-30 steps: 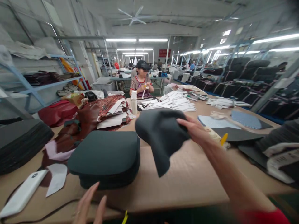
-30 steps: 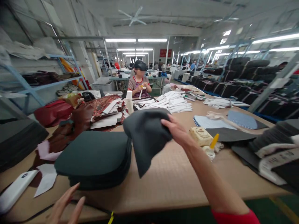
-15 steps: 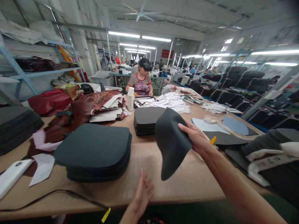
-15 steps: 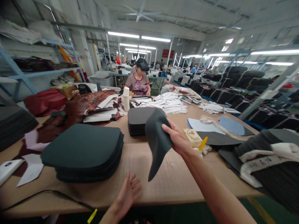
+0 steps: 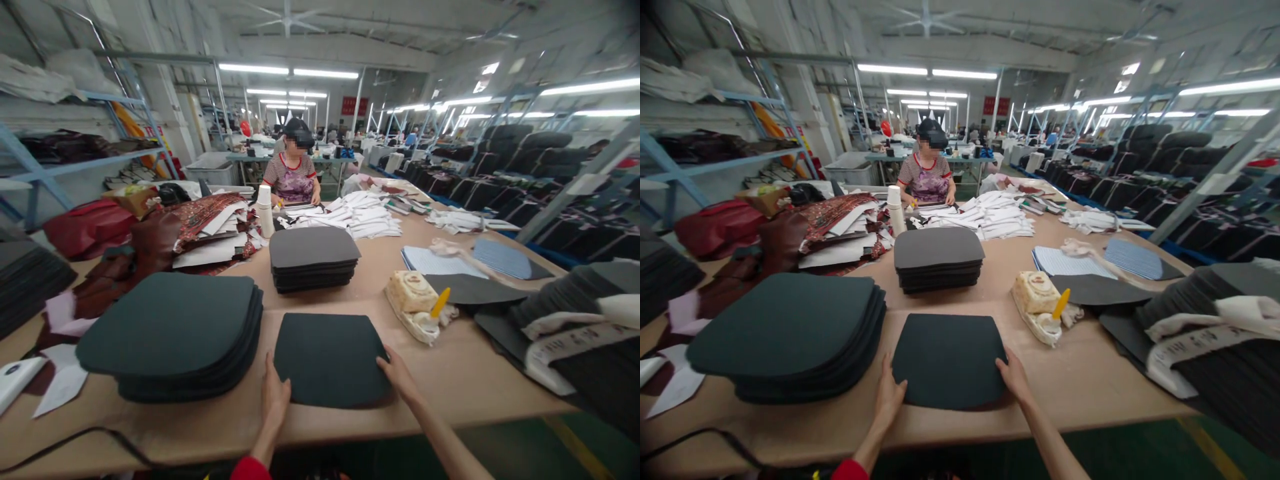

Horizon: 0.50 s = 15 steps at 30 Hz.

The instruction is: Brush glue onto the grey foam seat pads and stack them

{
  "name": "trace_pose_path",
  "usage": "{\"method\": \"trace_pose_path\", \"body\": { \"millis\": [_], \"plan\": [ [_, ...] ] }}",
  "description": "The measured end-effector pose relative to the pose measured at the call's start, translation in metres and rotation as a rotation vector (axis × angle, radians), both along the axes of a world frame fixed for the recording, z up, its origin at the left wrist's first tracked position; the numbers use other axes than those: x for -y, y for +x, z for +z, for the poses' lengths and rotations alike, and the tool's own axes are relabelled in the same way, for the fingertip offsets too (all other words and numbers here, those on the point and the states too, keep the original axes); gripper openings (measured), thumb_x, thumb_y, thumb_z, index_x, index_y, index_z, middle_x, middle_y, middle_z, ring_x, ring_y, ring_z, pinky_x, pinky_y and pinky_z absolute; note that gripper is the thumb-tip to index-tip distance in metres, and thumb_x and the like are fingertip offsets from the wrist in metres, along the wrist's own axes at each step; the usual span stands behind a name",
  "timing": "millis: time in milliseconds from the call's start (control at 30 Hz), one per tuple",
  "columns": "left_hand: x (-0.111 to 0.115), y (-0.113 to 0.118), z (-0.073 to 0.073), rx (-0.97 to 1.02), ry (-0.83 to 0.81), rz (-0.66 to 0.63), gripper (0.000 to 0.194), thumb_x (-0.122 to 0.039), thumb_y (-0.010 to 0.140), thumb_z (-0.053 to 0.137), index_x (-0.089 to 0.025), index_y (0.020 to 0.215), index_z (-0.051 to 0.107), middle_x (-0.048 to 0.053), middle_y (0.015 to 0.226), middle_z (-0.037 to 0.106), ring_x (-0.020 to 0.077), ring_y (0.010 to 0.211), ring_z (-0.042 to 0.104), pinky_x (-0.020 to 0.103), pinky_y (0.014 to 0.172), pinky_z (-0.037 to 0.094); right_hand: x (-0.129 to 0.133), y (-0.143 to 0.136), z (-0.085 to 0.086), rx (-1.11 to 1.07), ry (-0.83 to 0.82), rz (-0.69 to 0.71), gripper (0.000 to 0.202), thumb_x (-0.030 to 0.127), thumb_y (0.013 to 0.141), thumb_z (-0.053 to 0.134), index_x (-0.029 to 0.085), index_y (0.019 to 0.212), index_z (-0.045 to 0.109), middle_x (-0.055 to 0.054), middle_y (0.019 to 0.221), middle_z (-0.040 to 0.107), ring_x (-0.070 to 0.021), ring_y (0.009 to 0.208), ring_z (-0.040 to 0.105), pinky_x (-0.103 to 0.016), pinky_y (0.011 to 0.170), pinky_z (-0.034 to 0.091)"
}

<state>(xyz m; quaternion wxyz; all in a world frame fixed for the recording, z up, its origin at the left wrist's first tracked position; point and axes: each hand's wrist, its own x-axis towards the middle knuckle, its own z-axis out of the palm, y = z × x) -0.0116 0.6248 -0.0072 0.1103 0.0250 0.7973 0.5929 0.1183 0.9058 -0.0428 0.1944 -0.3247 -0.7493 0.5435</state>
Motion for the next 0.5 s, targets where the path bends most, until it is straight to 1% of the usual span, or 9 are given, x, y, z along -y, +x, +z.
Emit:
{"method": "trace_pose_path", "body": {
  "millis": [67,167,233,300,333,400,433,467,500],
  "plan": [
    [0.004,0.005,-0.007,-0.128,-0.166,-0.084,0.074,-0.002,0.067,0.051,-0.010,0.136,0.025,0.017,0.138,0.040,0.0243,0.128,0.038,0.035,0.107,0.030,-0.007,0.001,-0.008,0.012,0.035,0.000,0.049,0.027,0.062,0.053,0.012,0.109,0.057,-0.013,0.114,0.061,-0.0257,0.108,0.056,-0.040,0.097,0.041],
    [0.010,0.014,-0.012,-0.211,-0.470,-0.175,0.069,-0.001,0.070,0.044,-0.005,0.136,0.025,0.019,0.134,0.044,0.0227,0.125,0.041,0.034,0.105,0.034,-0.018,0.001,-0.013,0.057,0.102,-0.005,0.054,0.024,0.064,0.050,0.013,0.117,0.053,-0.013,0.115,0.060,-0.0264,0.109,0.055,-0.042,0.096,0.041],
    [0.008,0.019,-0.007,-0.310,-0.703,-0.182,0.067,-0.001,0.071,0.045,-0.007,0.136,0.030,0.019,0.133,0.044,0.0270,0.124,0.042,0.040,0.102,0.037,-0.019,-0.001,-0.011,0.073,0.158,0.002,0.055,0.022,0.066,0.049,0.014,0.121,0.051,-0.013,0.117,0.058,-0.0281,0.113,0.052,-0.045,0.098,0.038],
    [-0.003,0.022,0.000,-0.496,-0.871,-0.141,0.061,-0.005,0.074,0.045,-0.009,0.134,0.036,0.019,0.139,0.038,0.0322,0.127,0.036,0.047,0.101,0.035,-0.013,-0.006,-0.005,0.106,0.331,0.026,0.056,0.020,0.070,0.049,0.015,0.125,0.049,-0.014,0.126,0.052,-0.0309,0.120,0.045,-0.049,0.101,0.032],
    [-0.012,0.022,0.004,-0.601,-0.909,-0.132,0.057,-0.007,0.077,0.045,-0.009,0.134,0.038,0.018,0.142,0.034,0.0335,0.129,0.032,0.048,0.103,0.033,-0.006,-0.010,0.000,0.130,0.459,0.046,0.055,0.020,0.072,0.049,0.015,0.127,0.048,-0.015,0.131,0.047,-0.0321,0.124,0.040,-0.050,0.102,0.029],
    [-0.033,0.019,0.005,-0.775,-0.909,-0.173,0.050,-0.014,0.082,0.041,-0.008,0.132,0.041,0.016,0.145,0.030,0.0321,0.133,0.024,0.046,0.106,0.029,0.014,-0.020,0.008,0.178,0.722,0.111,0.053,0.022,0.078,0.048,0.016,0.130,0.046,-0.014,0.140,0.038,-0.0330,0.129,0.031,-0.052,0.103,0.026],
    [-0.043,0.017,0.002,-0.818,-0.906,-0.200,0.048,-0.018,0.085,0.040,-0.009,0.131,0.042,0.016,0.144,0.032,0.0311,0.134,0.024,0.045,0.106,0.029,0.025,-0.025,0.010,0.185,0.801,0.164,0.052,0.025,0.080,0.047,0.017,0.132,0.044,-0.012,0.143,0.034,-0.0325,0.131,0.028,-0.052,0.104,0.026],
    [-0.051,0.015,-0.003,-0.837,-0.915,-0.220,0.047,-0.022,0.086,0.040,-0.009,0.130,0.044,0.016,0.142,0.035,0.0313,0.133,0.026,0.045,0.105,0.030,0.036,-0.029,0.011,0.177,0.830,0.220,0.052,0.028,0.082,0.047,0.019,0.133,0.042,-0.010,0.144,0.032,-0.0321,0.133,0.025,-0.052,0.105,0.023],
    [-0.058,0.014,-0.010,-0.844,-0.933,-0.229,0.047,-0.027,0.086,0.040,-0.009,0.130,0.045,0.016,0.141,0.038,0.0323,0.131,0.029,0.047,0.104,0.031,0.045,-0.032,0.010,0.167,0.826,0.268,0.052,0.032,0.083,0.048,0.020,0.134,0.042,-0.009,0.144,0.033,-0.0321,0.133,0.024,-0.053,0.106,0.021]
  ]
}}
